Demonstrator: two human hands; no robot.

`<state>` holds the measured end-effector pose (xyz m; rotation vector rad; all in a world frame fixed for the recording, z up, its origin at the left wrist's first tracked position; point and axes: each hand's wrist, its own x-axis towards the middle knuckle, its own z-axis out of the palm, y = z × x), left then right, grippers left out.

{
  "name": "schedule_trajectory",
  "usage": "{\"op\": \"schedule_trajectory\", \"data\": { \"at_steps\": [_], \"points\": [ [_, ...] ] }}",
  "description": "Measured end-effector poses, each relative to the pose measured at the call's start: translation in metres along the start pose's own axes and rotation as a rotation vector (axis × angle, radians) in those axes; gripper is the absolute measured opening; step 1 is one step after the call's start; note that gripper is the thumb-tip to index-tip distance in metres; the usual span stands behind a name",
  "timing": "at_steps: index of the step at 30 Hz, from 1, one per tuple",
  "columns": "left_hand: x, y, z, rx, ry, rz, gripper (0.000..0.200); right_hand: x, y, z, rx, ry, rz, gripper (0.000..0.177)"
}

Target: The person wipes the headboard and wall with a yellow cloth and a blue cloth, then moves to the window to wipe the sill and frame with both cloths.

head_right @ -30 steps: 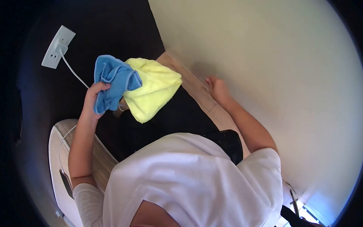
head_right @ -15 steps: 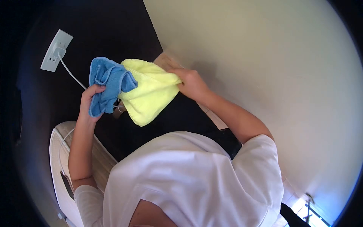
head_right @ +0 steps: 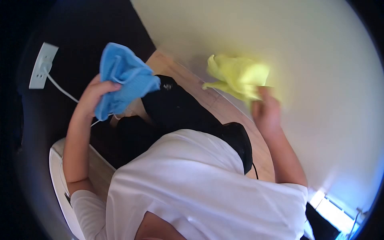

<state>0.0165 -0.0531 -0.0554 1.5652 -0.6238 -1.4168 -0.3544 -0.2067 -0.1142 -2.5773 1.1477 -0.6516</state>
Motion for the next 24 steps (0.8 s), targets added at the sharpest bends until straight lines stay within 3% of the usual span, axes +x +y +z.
{"op": "schedule_trajectory", "data": {
  "at_steps": [1, 3, 6, 9, 10, 13, 14, 17, 18, 21, 22, 24],
  "points": [
    [0.001, 0.004, -0.007, 0.004, 0.034, 0.014, 0.038, -0.002, 0.012, 0.005, -0.056, -0.32, -0.015, 0.022],
    [-0.004, 0.006, -0.016, -0.002, 0.1, 0.106, 0.043, -0.009, 0.031, -0.004, -0.169, -0.318, -0.011, 0.022],
    [-0.016, -0.002, -0.025, -0.045, 0.223, 0.136, 0.047, 0.002, -0.002, -0.032, -0.294, -0.051, 0.148, 0.022],
    [-0.02, 0.003, -0.026, -0.054, 0.253, 0.205, 0.049, -0.012, 0.024, -0.024, -0.4, -0.408, 0.086, 0.02],
    [-0.02, 0.003, -0.031, -0.048, 0.257, 0.224, 0.048, -0.002, 0.021, -0.033, -0.385, -0.224, -0.069, 0.019],
    [-0.03, 0.009, -0.042, -0.082, 0.262, 0.285, 0.045, 0.005, 0.0, -0.03, -0.247, -0.075, 0.083, 0.019],
    [-0.035, 0.015, -0.041, -0.107, 0.263, 0.333, 0.044, 0.002, 0.008, -0.016, -0.462, -0.408, 0.166, 0.021],
    [-0.042, 0.029, -0.066, -0.238, 0.239, 0.499, 0.04, 0.019, 0.013, -0.021, 0.075, -0.039, 0.264, 0.026],
    [-0.044, 0.031, -0.075, -0.29, 0.247, 0.527, 0.042, 0.032, -0.014, -0.03, 0.452, 0.18, 0.384, 0.03],
    [-0.048, 0.033, -0.081, -0.372, 0.245, 0.639, 0.042, 0.04, -0.013, -0.002, 0.05, -0.404, 0.314, 0.034],
    [-0.049, 0.035, -0.08, -0.365, 0.231, 0.665, 0.042, 0.041, -0.016, -0.004, 0.123, -0.289, 0.216, 0.034],
    [-0.052, 0.037, -0.086, -0.354, 0.183, 0.689, 0.043, 0.068, -0.065, -0.035, 0.584, 0.071, 0.328, 0.033]
  ]
}}
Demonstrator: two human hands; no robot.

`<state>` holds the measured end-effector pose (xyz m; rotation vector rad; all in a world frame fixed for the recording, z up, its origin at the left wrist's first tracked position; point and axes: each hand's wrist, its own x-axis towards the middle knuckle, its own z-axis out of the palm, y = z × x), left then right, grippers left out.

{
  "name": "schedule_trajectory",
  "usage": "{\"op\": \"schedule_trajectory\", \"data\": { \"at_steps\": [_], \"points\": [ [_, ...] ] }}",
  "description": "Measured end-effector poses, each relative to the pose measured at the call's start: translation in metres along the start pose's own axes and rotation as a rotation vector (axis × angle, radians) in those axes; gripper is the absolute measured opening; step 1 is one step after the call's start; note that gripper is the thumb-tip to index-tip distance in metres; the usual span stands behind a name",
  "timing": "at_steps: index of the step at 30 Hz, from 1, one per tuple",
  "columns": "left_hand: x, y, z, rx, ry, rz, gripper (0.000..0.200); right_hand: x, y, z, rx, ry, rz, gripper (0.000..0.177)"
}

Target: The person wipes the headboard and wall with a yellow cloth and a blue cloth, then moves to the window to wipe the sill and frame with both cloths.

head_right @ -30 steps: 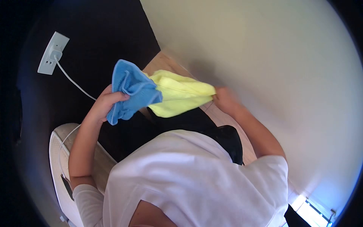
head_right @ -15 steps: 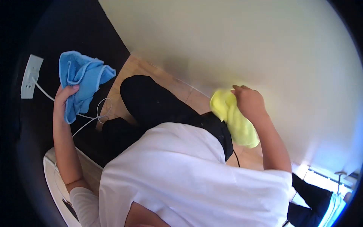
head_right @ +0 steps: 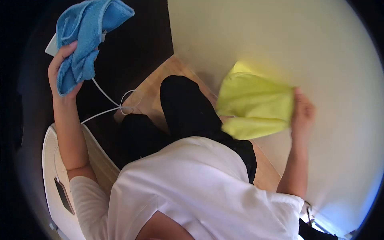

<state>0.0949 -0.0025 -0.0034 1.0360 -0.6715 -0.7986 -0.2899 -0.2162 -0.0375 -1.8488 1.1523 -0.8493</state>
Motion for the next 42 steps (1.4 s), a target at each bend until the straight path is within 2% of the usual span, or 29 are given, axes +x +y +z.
{"op": "schedule_trajectory", "data": {
  "at_steps": [1, 2, 3, 5, 8, 12, 14, 15, 16, 17, 19, 20, 21, 22, 23, 25, 27, 28, 29, 30, 32, 33, 34, 35, 36, 37, 39, 40, 42],
  "points": [
    [-0.004, -0.001, 0.001, 0.006, 0.012, -0.04, 0.04, -0.002, -0.019, 0.001, 0.252, 0.145, 0.043, 0.033],
    [-0.006, -0.001, 0.006, 0.014, 0.016, -0.071, 0.037, 0.001, -0.008, -0.006, 0.091, 0.06, -0.024, 0.03],
    [-0.006, 0.0, 0.009, 0.021, 0.016, -0.094, 0.034, 0.002, -0.002, -0.009, -0.166, -0.1, 0.084, 0.03],
    [-0.004, -0.014, -0.014, 0.159, 0.065, -0.214, 0.053, -0.001, -0.001, 0.003, -0.053, -0.222, -0.096, 0.031],
    [-0.004, -0.044, 0.027, 0.004, -0.453, -0.147, 0.074, 0.001, -0.039, 0.014, 0.201, -0.322, -0.222, 0.028],
    [-0.023, -0.059, 0.055, -0.115, -0.712, -0.392, 0.081, 0.003, -0.07, 0.06, 0.087, -0.799, -0.596, 0.015],
    [-0.033, -0.063, 0.054, -0.017, -0.879, -0.5, 0.078, -0.002, -0.077, 0.09, 0.206, -0.883, -0.753, 0.01],
    [-0.036, -0.074, 0.046, 0.129, -0.937, -0.521, 0.077, 0.002, -0.074, 0.095, 0.274, -0.925, -0.759, 0.009],
    [-0.035, -0.084, 0.044, 0.103, -1.085, -0.46, 0.051, 0.008, -0.071, 0.1, 0.342, -0.967, -0.764, 0.01],
    [-0.035, -0.08, 0.046, 0.149, -1.065, -0.508, 0.051, 0.015, -0.067, 0.105, 0.413, -1.009, -0.765, 0.011],
    [-0.038, -0.066, 0.049, 0.231, -1.02, -0.609, 0.052, 0.042, -0.059, 0.117, 0.378, -0.889, -0.329, 0.015],
    [-0.043, -0.062, 0.045, 0.231, -0.878, -0.592, 0.054, 0.058, -0.04, 0.131, 0.14, -0.943, -0.399, 0.018],
    [-0.046, -0.054, 0.039, 0.172, -0.804, -0.576, 0.056, 0.064, 0.007, 0.154, -0.042, -1.024, -0.365, 0.021],
    [-0.05, -0.043, 0.034, 0.078, -0.718, -0.525, 0.059, 0.071, 0.054, 0.177, -0.231, -1.11, -0.346, 0.024],
    [-0.054, -0.031, 0.028, -0.014, -0.641, -0.466, 0.062, 0.066, 0.09, 0.186, -0.374, -1.2, -0.192, 0.027],
    [-0.07, -0.006, 0.043, -0.103, -0.289, -0.134, 0.057, 0.053, 0.144, 0.19, -0.704, -1.333, 0.128, 0.032],
    [-0.079, 0.015, 0.032, -0.089, -0.032, 0.109, 0.056, 0.048, 0.244, 0.166, -0.809, -1.213, -0.215, 0.035],
    [-0.08, 0.022, 0.018, -0.06, 0.058, 0.17, 0.055, 0.033, 0.277, 0.136, -0.723, -1.093, -0.306, 0.04],
    [-0.078, 0.028, 0.002, -0.029, 0.125, 0.211, 0.055, 0.018, 0.304, 0.112, -0.731, -1.03, -0.173, 0.032],
    [-0.075, 0.035, -0.016, 0.004, 0.19, 0.247, 0.054, -0.001, 0.324, 0.089, -0.713, -0.955, -0.19, 0.023],
    [-0.075, 0.042, -0.045, 0.047, 0.278, 0.278, 0.053, -0.028, 0.365, 0.054, -0.893, -1.073, -0.26, 0.033],
    [-0.075, 0.045, -0.058, 0.066, 0.317, 0.284, 0.053, -0.045, 0.395, 0.04, -0.909, -1.085, -0.297, 0.019],
    [-0.075, 0.047, -0.068, 0.081, 0.344, 0.281, 0.052, -0.064, 0.413, 0.02, -1.014, -1.226, -0.139, 0.02],
    [-0.074, 0.05, -0.077, 0.099, 0.362, 0.279, 0.052, -0.083, 0.418, 0.004, -1.013, -1.164, 0.783, 0.025],
    [-0.075, 0.053, -0.086, 0.115, 0.389, 0.281, 0.051, -0.097, 0.421, -0.015, -1.096, -1.144, 1.16, 0.027],
    [-0.076, 0.056, -0.092, 0.123, 0.407, 0.279, 0.051, -0.106, 0.417, -0.033, -1.198, -1.27, 1.151, 0.03],
    [-0.08, 0.064, -0.106, 0.135, 0.446, 0.28, 0.05, -0.102, 0.395, -0.047, -1.302, -1.476, 0.884, 0.037],
    [-0.08, 0.067, -0.116, 0.136, 0.464, 0.274, 0.05, -0.088, 0.381, -0.042, -1.293, -1.458, 0.721, 0.041],
    [-0.081, 0.071, -0.129, 0.16, 0.498, 0.261, 0.049, -0.058, 0.342, -0.01, -1.157, -1.253, 0.364, 0.05]
  ]
}}
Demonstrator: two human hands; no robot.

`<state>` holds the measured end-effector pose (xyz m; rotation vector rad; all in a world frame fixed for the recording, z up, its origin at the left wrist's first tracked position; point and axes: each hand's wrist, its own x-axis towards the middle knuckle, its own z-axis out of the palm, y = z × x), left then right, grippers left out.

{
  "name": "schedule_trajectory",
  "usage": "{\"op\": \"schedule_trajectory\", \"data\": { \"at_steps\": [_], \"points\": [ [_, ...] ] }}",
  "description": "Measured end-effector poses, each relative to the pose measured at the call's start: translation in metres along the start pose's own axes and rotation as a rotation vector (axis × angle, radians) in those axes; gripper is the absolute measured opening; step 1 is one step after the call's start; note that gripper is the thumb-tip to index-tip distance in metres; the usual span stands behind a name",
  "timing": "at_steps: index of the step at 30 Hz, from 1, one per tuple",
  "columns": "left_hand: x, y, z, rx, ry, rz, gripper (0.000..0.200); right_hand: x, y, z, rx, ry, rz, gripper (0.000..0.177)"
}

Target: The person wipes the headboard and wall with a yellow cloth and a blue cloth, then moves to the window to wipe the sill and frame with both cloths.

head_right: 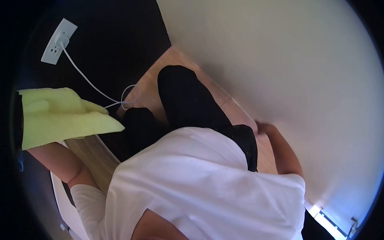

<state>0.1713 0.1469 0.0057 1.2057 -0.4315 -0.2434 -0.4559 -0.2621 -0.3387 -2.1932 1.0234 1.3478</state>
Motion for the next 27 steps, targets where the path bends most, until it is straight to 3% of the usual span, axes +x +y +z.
{"op": "schedule_trajectory", "data": {
  "at_steps": [1, 2, 4, 6, 9, 11, 13, 14, 15, 17, 19, 21, 22, 23, 25, 27],
  "points": [
    [0.002, 0.001, -0.005, 0.006, 0.009, -0.002, 0.048, -0.011, -0.031, -0.036, 0.055, 0.266, -0.104, 0.054],
    [0.003, 0.0, -0.009, 0.012, 0.018, -0.005, 0.048, -0.043, -0.083, -0.093, 0.137, 0.489, -0.127, 0.03],
    [0.006, 0.0, -0.018, 0.031, 0.035, -0.001, 0.047, -0.081, -0.152, -0.161, 0.17, 0.696, -0.214, 0.027],
    [0.014, 0.0, -0.027, 0.037, 0.05, -0.007, 0.046, -0.112, -0.195, -0.216, 0.105, 0.463, -0.184, 0.03],
    [0.016, 0.001, -0.038, 0.045, 0.065, -0.007, 0.044, -0.052, -0.161, -0.194, 0.005, 0.508, -0.321, 0.042],
    [0.019, 0.001, -0.045, 0.059, 0.076, -0.005, 0.044, -0.037, -0.134, -0.161, 0.351, 0.069, -0.24, 0.049],
    [0.02, 0.0, -0.047, 0.065, 0.082, -0.007, 0.043, -0.039, -0.097, -0.105, 1.025, -0.251, -0.346, 0.051],
    [0.023, 0.001, -0.045, 0.062, 0.066, -0.01, 0.042, -0.034, -0.07, -0.076, 0.47, -0.134, -0.387, 0.049],
    [0.025, 0.001, -0.05, 0.076, 0.083, -0.008, 0.042, -0.004, -0.041, -0.03, -0.137, -0.238, -0.029, 0.045],
    [0.026, 0.002, -0.051, 0.085, 0.083, -0.005, 0.041, -0.055, -0.053, -0.04, -0.521, -0.481, 0.083, 0.043],
    [0.027, 0.002, -0.053, 0.094, 0.086, -0.005, 0.04, -0.076, -0.078, -0.082, -0.2, -0.251, -0.062, 0.043],
    [0.028, 0.002, -0.052, 0.105, 0.085, -0.011, 0.039, -0.106, -0.126, -0.131, 0.461, 0.334, -0.373, 0.037],
    [0.029, 0.0, -0.051, 0.105, 0.084, -0.01, 0.039, -0.096, -0.145, -0.141, 0.619, 0.556, -0.569, 0.04],
    [0.03, 0.0, -0.049, 0.094, 0.08, -0.008, 0.038, -0.106, -0.173, -0.159, 0.727, 0.545, -0.72, 0.047],
    [0.032, 0.0, -0.049, 0.092, 0.073, -0.008, 0.037, -0.097, -0.217, -0.161, 0.41, 0.583, -1.144, 0.051],
    [0.032, 0.001, -0.048, 0.093, 0.072, -0.005, 0.036, -0.068, -0.213, -0.147, 0.04, 0.691, -0.997, 0.055]
  ]
}}
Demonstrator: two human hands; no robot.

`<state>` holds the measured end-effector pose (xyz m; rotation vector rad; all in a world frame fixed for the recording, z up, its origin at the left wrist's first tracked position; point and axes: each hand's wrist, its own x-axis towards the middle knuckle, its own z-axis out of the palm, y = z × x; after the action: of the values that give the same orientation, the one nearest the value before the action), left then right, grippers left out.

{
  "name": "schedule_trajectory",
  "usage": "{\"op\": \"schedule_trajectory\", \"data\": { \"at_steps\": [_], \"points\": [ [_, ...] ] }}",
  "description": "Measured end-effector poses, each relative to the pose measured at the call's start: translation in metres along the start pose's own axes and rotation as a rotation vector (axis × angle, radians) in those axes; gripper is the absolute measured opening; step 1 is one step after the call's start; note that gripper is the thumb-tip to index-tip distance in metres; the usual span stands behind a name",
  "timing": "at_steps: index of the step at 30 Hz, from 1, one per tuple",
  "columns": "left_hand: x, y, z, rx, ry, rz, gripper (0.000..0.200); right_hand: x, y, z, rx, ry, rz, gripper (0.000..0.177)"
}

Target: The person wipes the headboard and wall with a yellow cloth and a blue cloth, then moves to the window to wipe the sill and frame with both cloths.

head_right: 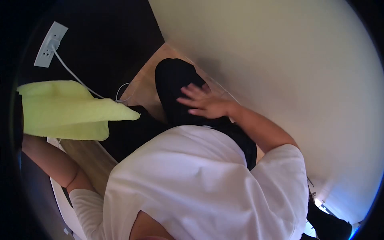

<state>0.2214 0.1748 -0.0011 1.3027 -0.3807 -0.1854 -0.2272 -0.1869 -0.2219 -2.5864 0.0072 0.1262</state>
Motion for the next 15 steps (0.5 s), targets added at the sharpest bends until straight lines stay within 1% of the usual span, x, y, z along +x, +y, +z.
{"op": "schedule_trajectory", "data": {
  "at_steps": [1, 3, 4, 5, 6, 7, 8, 10, 11, 12, 14, 15],
  "points": [
    [-0.001, 0.001, 0.002, 0.003, -0.01, 0.001, 0.036, -0.002, 0.015, 0.014, -0.185, -0.043, 0.01, 0.057],
    [-0.005, 0.003, 0.003, -0.005, -0.006, 0.003, 0.035, -0.015, 0.062, 0.025, 0.168, 0.067, 0.62, 0.062],
    [-0.004, 0.003, 0.005, -0.008, -0.014, 0.004, 0.035, -0.02, 0.075, 0.028, 0.356, 0.125, 0.93, 0.064],
    [-0.007, 0.003, 0.009, -0.01, -0.016, 0.003, 0.034, -0.015, 0.062, 0.016, 0.356, 0.109, 0.62, 0.067],
    [-0.009, 0.002, 0.011, -0.013, -0.02, 0.004, 0.034, -0.01, 0.032, -0.001, 0.356, 0.086, 0.316, 0.07],
    [-0.008, 0.0, 0.013, -0.014, -0.02, -0.002, 0.033, -0.009, 0.015, -0.008, 0.354, 0.061, 0.017, 0.073],
    [-0.008, -0.001, 0.017, -0.016, -0.029, -0.007, 0.033, -0.013, 0.023, -0.002, 0.419, 0.026, 0.076, 0.073],
    [-0.007, -0.001, 0.024, -0.025, -0.054, -0.018, 0.032, -0.027, 0.068, 0.036, 0.544, -0.042, 0.19, 0.074],
    [-0.008, -0.001, 0.029, -0.046, -0.071, -0.023, 0.032, -0.034, 0.135, 0.068, 0.679, -0.263, 0.639, 0.08],
    [-0.01, 0.0, 0.034, -0.069, -0.096, -0.031, 0.031, -0.025, 0.129, 0.048, 0.515, -0.338, 0.624, 0.081],
    [-0.015, -0.001, 0.058, -0.121, -0.18, -0.07, 0.03, -0.02, 0.077, -0.007, 0.191, -0.486, 0.566, 0.084],
    [-0.023, 0.0, 0.076, -0.143, -0.245, -0.09, 0.03, -0.02, 0.045, -0.024, 0.374, -0.288, 0.448, 0.083]
  ]
}}
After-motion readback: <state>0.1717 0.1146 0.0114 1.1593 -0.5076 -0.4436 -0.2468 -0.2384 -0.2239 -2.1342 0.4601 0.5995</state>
